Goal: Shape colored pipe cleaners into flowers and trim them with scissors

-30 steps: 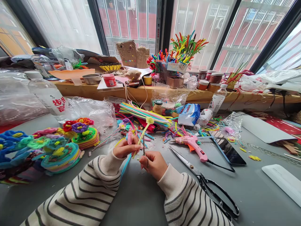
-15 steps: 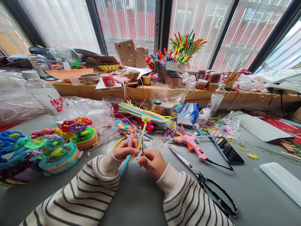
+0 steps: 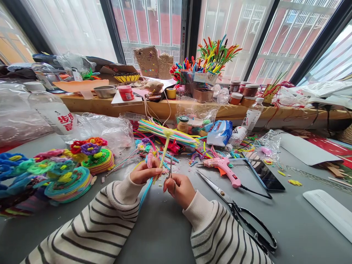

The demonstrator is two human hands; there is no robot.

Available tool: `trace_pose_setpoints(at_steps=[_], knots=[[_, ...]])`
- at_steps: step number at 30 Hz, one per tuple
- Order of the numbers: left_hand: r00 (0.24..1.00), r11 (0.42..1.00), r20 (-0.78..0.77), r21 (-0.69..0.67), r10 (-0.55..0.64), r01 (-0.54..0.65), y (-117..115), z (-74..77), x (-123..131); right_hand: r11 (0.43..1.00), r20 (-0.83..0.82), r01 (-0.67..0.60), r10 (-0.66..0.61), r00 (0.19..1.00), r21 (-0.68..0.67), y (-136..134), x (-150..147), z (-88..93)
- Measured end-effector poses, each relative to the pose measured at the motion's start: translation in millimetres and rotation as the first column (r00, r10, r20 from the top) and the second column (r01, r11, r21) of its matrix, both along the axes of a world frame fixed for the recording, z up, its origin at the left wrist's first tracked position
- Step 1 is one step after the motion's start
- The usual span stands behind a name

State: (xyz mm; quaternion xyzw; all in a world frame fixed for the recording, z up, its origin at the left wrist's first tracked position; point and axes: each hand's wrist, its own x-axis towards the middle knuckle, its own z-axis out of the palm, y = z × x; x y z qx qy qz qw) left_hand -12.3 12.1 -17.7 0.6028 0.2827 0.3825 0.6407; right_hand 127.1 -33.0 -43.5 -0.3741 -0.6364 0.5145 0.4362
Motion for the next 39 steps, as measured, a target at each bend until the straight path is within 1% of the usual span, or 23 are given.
trace_pose_setpoints(at_steps=[3,6,8,10,13,18,22,24,27,29,31,33,36,39], knots=[[1.000,1.000,0.007,0.004,0.012,-0.012,1,-0.8,-1,0.995,-0.018,-0.095,0.094,0.995,-0.014,0,-1,-3.2],[0.999,0.999,-0.024,-0.006,-0.044,0.044,1,-2.6,-1,0.994,0.005,-0.111,0.111,0.994,-0.002,0,-1,-7.1],[0.995,0.996,-0.046,-0.009,-0.085,0.085,1,-3.1,0,0.996,0.013,-0.093,0.093,0.996,0.017,1,0,-8.3],[0.993,0.995,-0.059,-0.011,-0.102,0.102,1,-3.0,0,0.997,0.021,-0.072,0.071,0.997,0.035,1,1,-7.4],[0.994,0.996,-0.052,-0.021,-0.093,0.092,0,-2.5,-1,0.999,0.033,-0.038,0.037,0.999,0.020,1,2,-3.1],[0.996,0.996,-0.013,-0.024,-0.091,0.091,0,-3.7,-2,0.995,0.095,0.096,-0.095,0.991,-0.010,-2,2,3.5],[0.998,0.999,0.020,-0.011,-0.051,0.052,0,-4.4,-3,0.993,0.104,0.122,-0.120,0.987,-0.009,-1,1,2.8],[0.999,1.000,0.027,-0.011,-0.025,0.025,0,-3.3,-3,0.996,0.083,0.085,-0.082,0.993,-0.031,-1,1,1.5],[0.999,1.000,0.030,-0.008,0.012,-0.012,0,-0.9,-2,0.997,-0.008,-0.032,0.031,0.999,-0.068,0,-1,-0.1],[1.000,1.000,0.023,-0.012,0.011,-0.011,0,0.1,-2,0.992,-0.056,-0.104,0.100,0.993,-0.074,0,-2,-0.7],[1.000,1.000,0.012,-0.015,-0.008,0.008,0,0.0,-2,0.987,-0.062,-0.147,0.142,0.988,-0.070,0,-2,-1.3],[0.998,0.998,-0.003,-0.013,-0.055,0.055,-1,-0.7,-1,0.985,-0.055,-0.160,0.157,0.986,-0.058,1,-2,-1.8],[0.987,0.987,-0.022,-0.026,-0.157,0.157,-2,-2.2,0,0.992,-0.053,-0.128,0.127,0.991,-0.015,1,-2,-1.6],[0.982,0.982,-0.042,-0.040,-0.185,0.184,-2,-2.5,1,0.997,-0.051,-0.073,0.073,0.996,0.006,0,0,0.0]])
